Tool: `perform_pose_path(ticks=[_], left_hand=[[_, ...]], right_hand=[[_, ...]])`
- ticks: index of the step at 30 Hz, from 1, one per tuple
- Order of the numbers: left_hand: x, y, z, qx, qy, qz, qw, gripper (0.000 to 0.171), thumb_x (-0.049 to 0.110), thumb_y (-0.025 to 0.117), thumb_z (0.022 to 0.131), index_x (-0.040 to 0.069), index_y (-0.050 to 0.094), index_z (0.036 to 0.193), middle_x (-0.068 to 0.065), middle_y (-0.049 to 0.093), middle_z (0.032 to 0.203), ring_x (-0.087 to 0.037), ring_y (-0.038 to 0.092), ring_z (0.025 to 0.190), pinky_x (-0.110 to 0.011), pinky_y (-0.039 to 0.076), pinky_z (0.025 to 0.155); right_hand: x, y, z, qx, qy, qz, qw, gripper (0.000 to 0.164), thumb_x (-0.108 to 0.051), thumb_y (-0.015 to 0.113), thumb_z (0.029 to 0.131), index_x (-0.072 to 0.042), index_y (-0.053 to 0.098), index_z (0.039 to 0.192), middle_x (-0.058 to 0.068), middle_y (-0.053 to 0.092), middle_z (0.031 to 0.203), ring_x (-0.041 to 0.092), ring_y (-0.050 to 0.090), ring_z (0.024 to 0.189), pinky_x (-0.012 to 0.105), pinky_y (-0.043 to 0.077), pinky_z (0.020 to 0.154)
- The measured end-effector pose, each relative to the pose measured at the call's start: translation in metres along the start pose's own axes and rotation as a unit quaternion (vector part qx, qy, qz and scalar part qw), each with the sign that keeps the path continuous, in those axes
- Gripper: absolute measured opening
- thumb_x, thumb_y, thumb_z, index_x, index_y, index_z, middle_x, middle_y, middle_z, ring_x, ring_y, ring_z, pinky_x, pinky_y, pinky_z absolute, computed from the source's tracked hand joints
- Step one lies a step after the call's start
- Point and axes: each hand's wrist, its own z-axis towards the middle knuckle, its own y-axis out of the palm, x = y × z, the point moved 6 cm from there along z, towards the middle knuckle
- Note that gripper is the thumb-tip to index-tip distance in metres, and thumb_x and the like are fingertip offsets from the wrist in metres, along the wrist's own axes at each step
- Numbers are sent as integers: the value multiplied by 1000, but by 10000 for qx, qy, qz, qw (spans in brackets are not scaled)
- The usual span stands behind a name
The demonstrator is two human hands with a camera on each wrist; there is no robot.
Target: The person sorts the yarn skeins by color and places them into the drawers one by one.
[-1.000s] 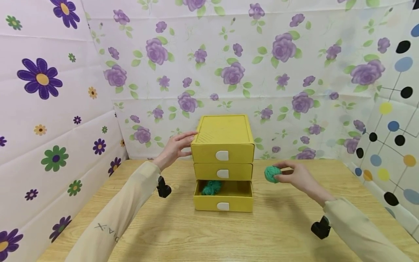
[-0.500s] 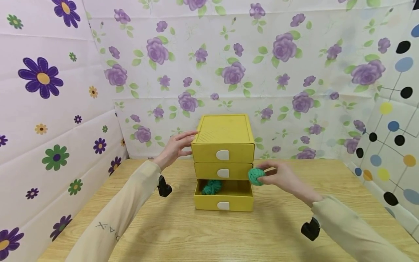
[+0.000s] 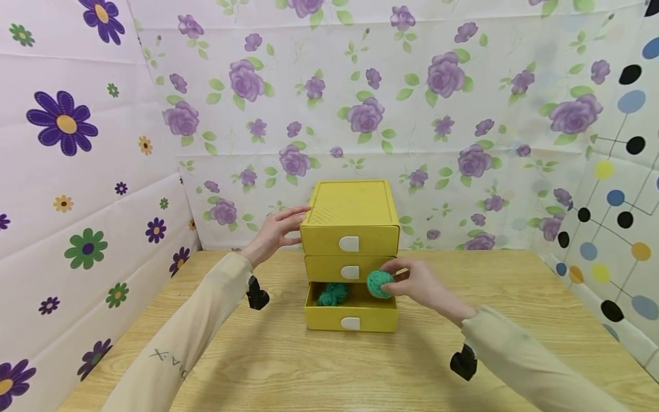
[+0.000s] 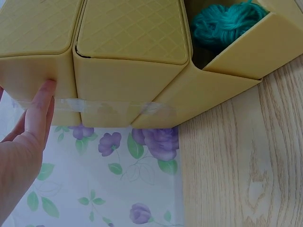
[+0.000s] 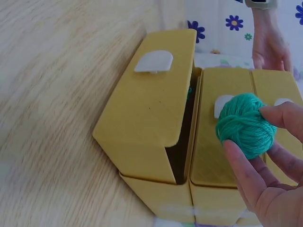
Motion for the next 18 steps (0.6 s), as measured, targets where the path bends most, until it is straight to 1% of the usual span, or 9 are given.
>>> perform_pose_path(ticks=[6, 11, 18], left_hand=[[-1, 0, 0, -8, -7, -30, 10000, 35, 19, 57, 91, 12, 56, 126, -5, 51, 123, -27, 51, 97, -41, 48, 78], [-2, 0, 0, -16, -1, -52, 10000, 35, 19, 57, 91, 12, 55, 126, -5, 50, 123, -27, 52, 97, -41, 48, 79], [-1, 0, 0, 6, -23, -49, 10000, 35, 18, 57, 91, 12, 56, 126, -4, 51, 123, -27, 51, 98, -40, 48, 78]], right_hand=[[1, 8, 4, 33, -50, -22, 10000, 35, -8, 73, 76, 5, 61, 106, 15, 59, 99, 30, 59, 85, 31, 51, 65], [2, 14, 7, 38, -81, -78, 9999, 32, -7, 74, 76, 4, 62, 104, 13, 59, 96, 28, 59, 82, 30, 51, 65], [4, 17, 8, 94, -95, -186, 9997, 32, -7, 74, 75, 3, 63, 103, 13, 59, 94, 29, 59, 81, 30, 51, 65]])
